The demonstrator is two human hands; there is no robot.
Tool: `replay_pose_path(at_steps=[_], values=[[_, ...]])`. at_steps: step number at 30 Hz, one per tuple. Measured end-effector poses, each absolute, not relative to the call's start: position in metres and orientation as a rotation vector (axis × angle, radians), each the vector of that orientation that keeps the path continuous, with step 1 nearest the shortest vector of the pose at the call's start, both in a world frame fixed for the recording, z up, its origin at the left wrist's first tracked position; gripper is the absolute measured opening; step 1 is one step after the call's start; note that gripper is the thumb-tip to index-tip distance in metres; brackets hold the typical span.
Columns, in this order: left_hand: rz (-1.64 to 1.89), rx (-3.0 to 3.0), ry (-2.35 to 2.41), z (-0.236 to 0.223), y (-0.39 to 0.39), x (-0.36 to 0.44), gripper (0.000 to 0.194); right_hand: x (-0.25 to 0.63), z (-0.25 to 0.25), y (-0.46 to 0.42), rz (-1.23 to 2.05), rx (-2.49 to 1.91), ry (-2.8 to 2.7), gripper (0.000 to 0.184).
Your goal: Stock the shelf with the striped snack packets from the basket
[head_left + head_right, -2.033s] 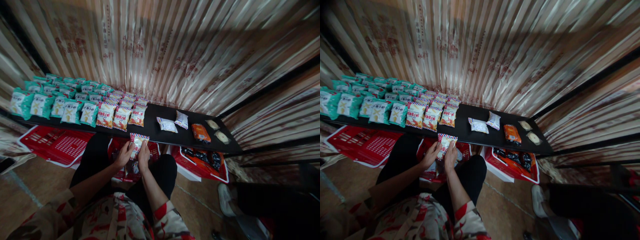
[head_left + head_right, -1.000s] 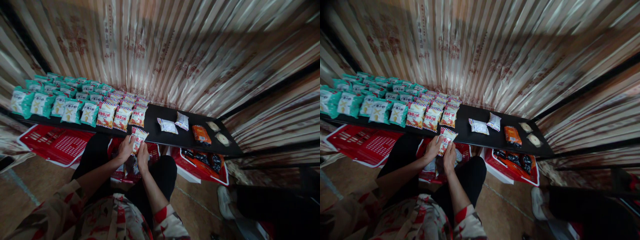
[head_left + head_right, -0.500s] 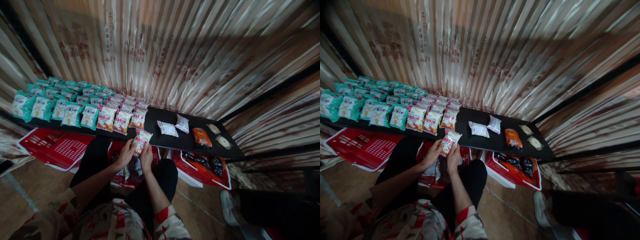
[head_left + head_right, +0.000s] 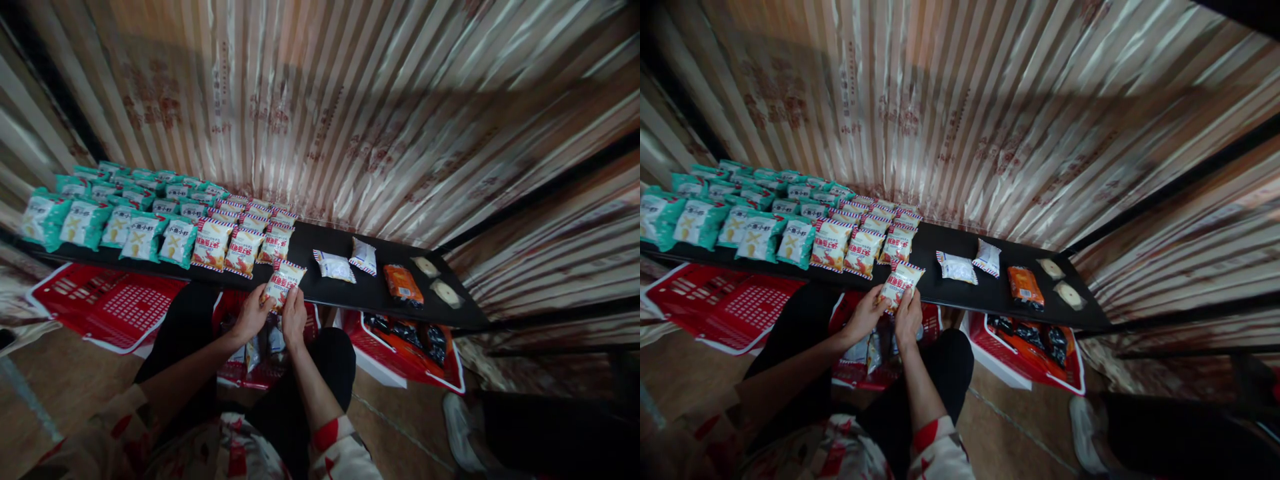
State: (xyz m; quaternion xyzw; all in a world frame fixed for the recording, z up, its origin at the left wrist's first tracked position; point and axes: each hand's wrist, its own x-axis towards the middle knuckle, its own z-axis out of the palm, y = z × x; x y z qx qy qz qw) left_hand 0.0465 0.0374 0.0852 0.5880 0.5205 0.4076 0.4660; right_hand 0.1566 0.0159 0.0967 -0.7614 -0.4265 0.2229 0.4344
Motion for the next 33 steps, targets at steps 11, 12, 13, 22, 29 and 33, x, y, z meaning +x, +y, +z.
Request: replay_pose_path(at_steps=[11, 12, 13, 22, 29, 33], values=[[0.983, 1.647, 1.409, 0.085, 0.055, 0.046, 0.037, 0.162, 0.109, 0.030, 0.657, -1.830, -1.122, 0.054], [0.963, 1.673, 1.434, 0.086, 0.057, 0.046, 0.037, 0.162, 0.108, 0.033, 0.655, -1.809, -1.118, 0.054], [0.940, 1.701, 1.464, 0.087, 0.058, 0.046, 0.037, 0.163, 0.107, 0.035, 0.654, -1.788, -1.114, 0.053], [1.002, 1.938, 1.575, 0.085, 0.071, 0.055, 0.038, 0.167, 0.097, 0.059, 0.654, -1.683, -1.055, 0.052], [1.093, 2.099, 1.492, 0.079, 0.065, 0.053, 0.047, 0.167, 0.100, 0.075, 0.582, -1.673, -1.081, 0.049], [1.014, 2.159, 1.444, 0.080, 0.063, 0.049, 0.051, 0.165, 0.099, 0.081, 0.583, -1.663, -1.101, 0.049]])
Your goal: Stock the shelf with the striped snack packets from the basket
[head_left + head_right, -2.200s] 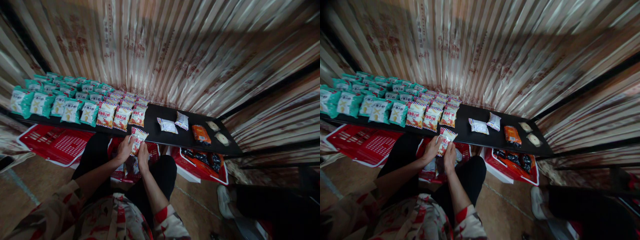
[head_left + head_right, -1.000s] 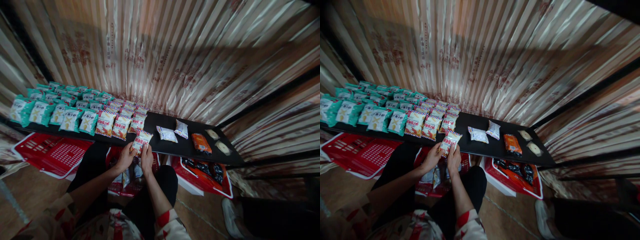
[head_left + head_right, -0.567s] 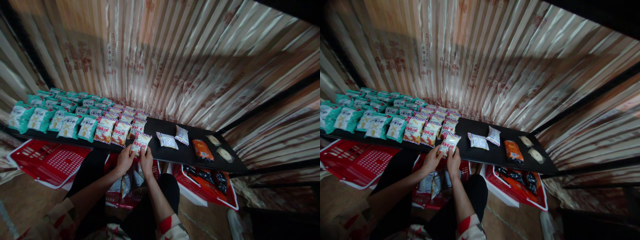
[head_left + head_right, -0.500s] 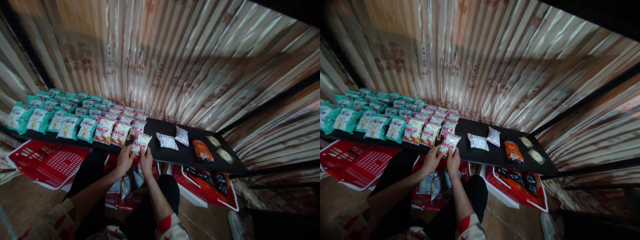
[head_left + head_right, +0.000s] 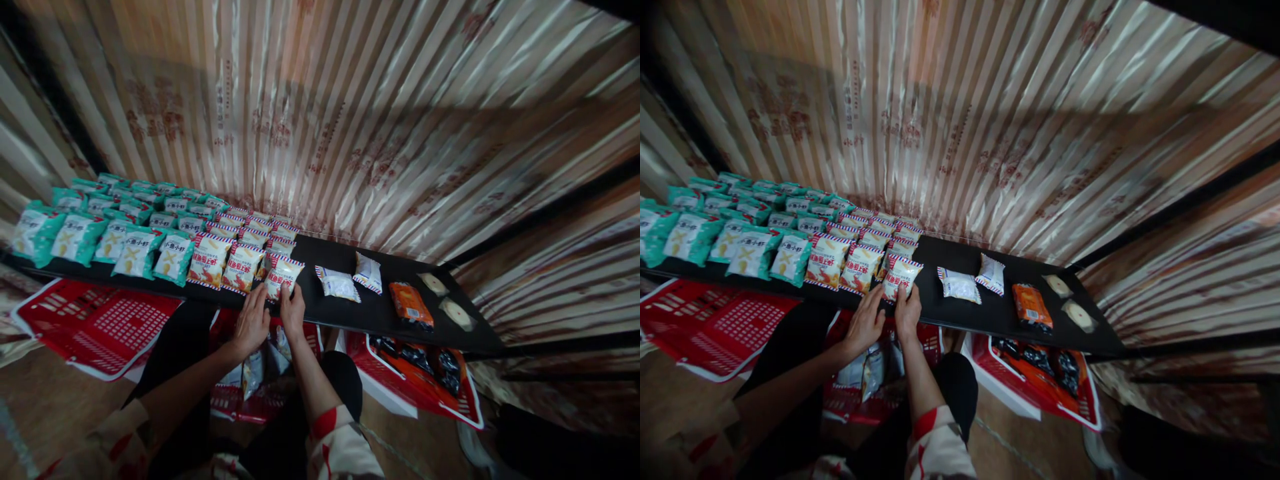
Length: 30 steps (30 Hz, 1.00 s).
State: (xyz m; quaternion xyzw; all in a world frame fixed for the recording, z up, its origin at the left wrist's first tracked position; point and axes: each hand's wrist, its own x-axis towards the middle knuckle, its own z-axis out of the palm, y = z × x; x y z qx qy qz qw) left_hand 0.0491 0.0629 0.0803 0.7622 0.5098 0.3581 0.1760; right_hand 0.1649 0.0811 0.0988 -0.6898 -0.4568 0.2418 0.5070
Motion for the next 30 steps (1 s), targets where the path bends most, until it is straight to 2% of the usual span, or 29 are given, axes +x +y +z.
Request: replay_pose_path(at_steps=[14, 30], values=[[0.973, 2.213, 1.460, 0.077, 0.071, 0.046, 0.051, 0.166, 0.091, 0.099, 0.594, -1.667, -1.168, 0.048], [0.970, 2.284, 1.435, 0.074, 0.075, 0.043, 0.049, 0.163, 0.085, 0.109, 0.323, -1.739, -1.229, 0.052]])
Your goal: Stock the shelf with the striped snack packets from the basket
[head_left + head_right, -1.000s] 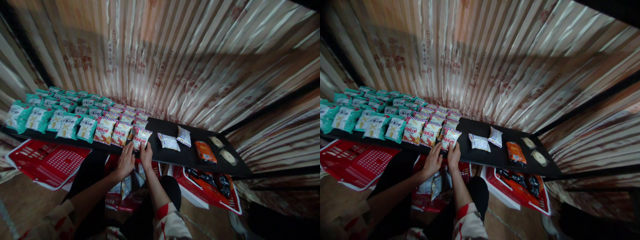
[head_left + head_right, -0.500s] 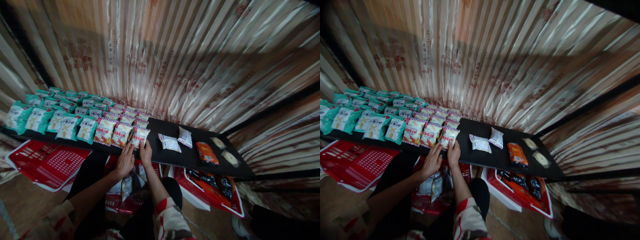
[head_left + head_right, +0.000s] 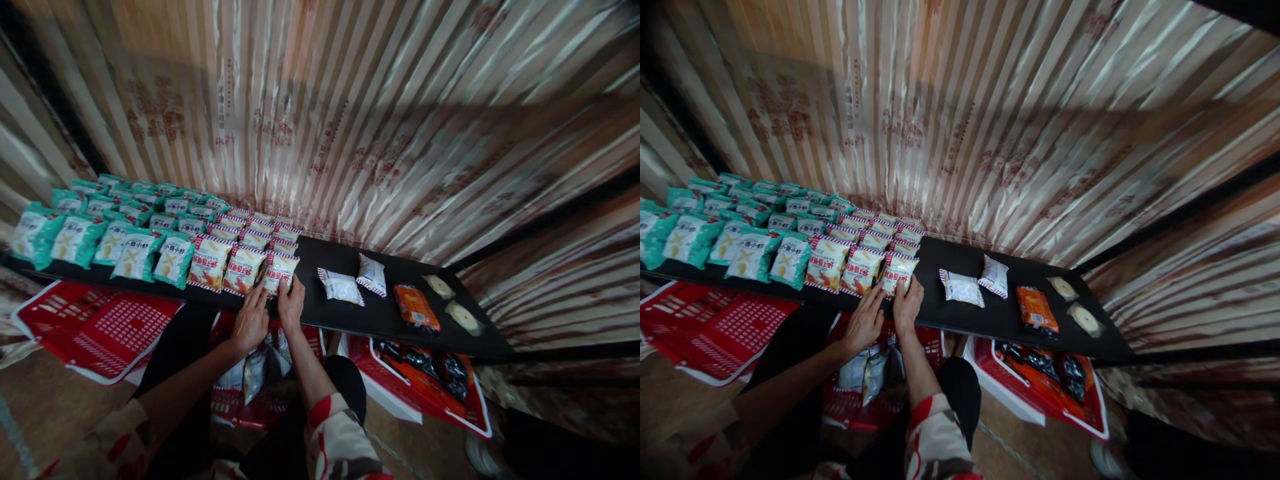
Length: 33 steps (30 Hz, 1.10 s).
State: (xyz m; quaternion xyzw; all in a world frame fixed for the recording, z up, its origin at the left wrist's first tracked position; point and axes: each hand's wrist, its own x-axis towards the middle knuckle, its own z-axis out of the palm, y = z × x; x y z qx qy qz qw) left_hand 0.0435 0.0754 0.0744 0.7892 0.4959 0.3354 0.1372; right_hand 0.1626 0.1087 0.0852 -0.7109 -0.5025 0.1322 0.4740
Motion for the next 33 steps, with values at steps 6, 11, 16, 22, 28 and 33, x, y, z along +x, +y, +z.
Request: replay_pose_path(at_steps=[6, 11, 16, 22, 28, 33], values=[[0.971, 2.291, 1.438, 0.073, 0.074, 0.044, 0.049, 0.158, 0.084, 0.108, 0.314, -1.717, -1.233, 0.054], [0.969, 2.274, 1.426, 0.074, 0.075, 0.043, 0.050, 0.157, 0.082, 0.109, 0.333, -1.684, -1.227, 0.053], [0.943, 2.300, 1.438, 0.072, 0.077, 0.043, 0.049, 0.157, 0.079, 0.109, 0.368, -1.696, -1.210, 0.054], [0.991, 2.384, 1.397, 0.074, 0.070, 0.039, 0.050, 0.157, 0.075, 0.109, 0.362, -1.709, -1.206, 0.061], [1.149, 2.382, 1.455, 0.080, 0.060, 0.027, 0.048, 0.157, 0.075, 0.110, 0.315, -1.684, -1.228, 0.063], [1.152, 2.348, 1.539, 0.075, 0.064, 0.022, 0.049, 0.156, 0.073, 0.112, 0.305, -1.684, -1.255, 0.063]])
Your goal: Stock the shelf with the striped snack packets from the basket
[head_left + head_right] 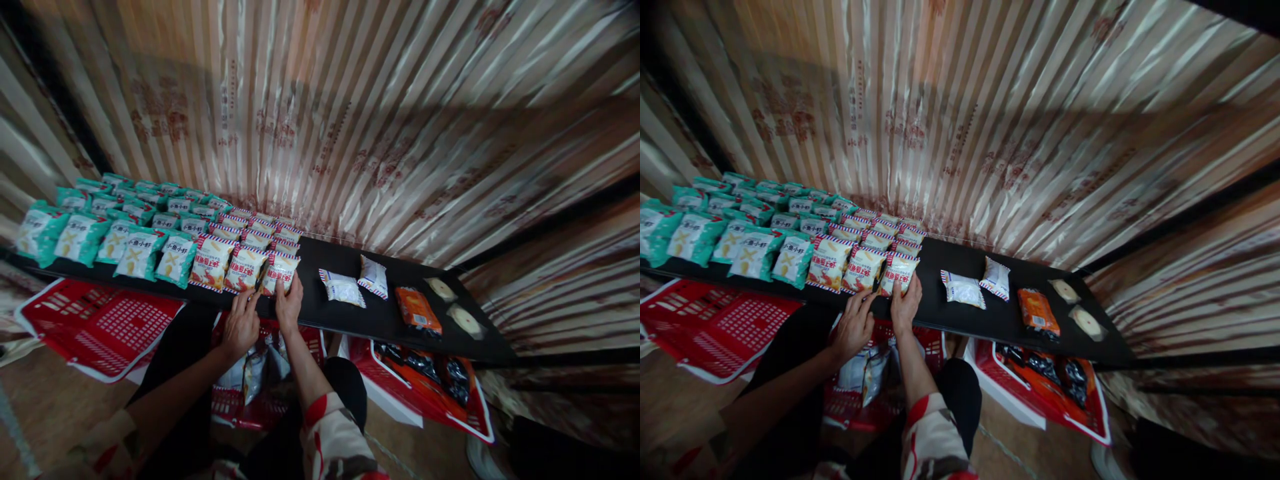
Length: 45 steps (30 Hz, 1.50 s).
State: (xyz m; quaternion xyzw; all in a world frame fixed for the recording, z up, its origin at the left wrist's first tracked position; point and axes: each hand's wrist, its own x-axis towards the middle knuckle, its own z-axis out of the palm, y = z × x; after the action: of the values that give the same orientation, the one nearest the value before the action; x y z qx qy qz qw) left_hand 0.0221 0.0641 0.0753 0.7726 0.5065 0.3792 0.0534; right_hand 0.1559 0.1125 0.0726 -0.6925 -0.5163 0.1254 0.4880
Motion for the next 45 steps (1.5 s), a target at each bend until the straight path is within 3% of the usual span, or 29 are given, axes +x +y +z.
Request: replay_pose_path(at_steps=[14, 22, 45], values=[[1.110, 2.356, 1.526, 0.070, 0.074, 0.025, 0.053, 0.150, 0.074, 0.114, 0.341, -1.686, -1.252, 0.063], [1.065, 2.430, 1.444, 0.076, 0.069, 0.028, 0.053, 0.149, 0.079, 0.114, 0.444, -1.701, -1.174, 0.074], [1.011, 2.607, 1.335, 0.075, 0.081, 0.042, 0.053, 0.165, 0.096, 0.132, 0.707, -1.564, -1.104, 0.066]])
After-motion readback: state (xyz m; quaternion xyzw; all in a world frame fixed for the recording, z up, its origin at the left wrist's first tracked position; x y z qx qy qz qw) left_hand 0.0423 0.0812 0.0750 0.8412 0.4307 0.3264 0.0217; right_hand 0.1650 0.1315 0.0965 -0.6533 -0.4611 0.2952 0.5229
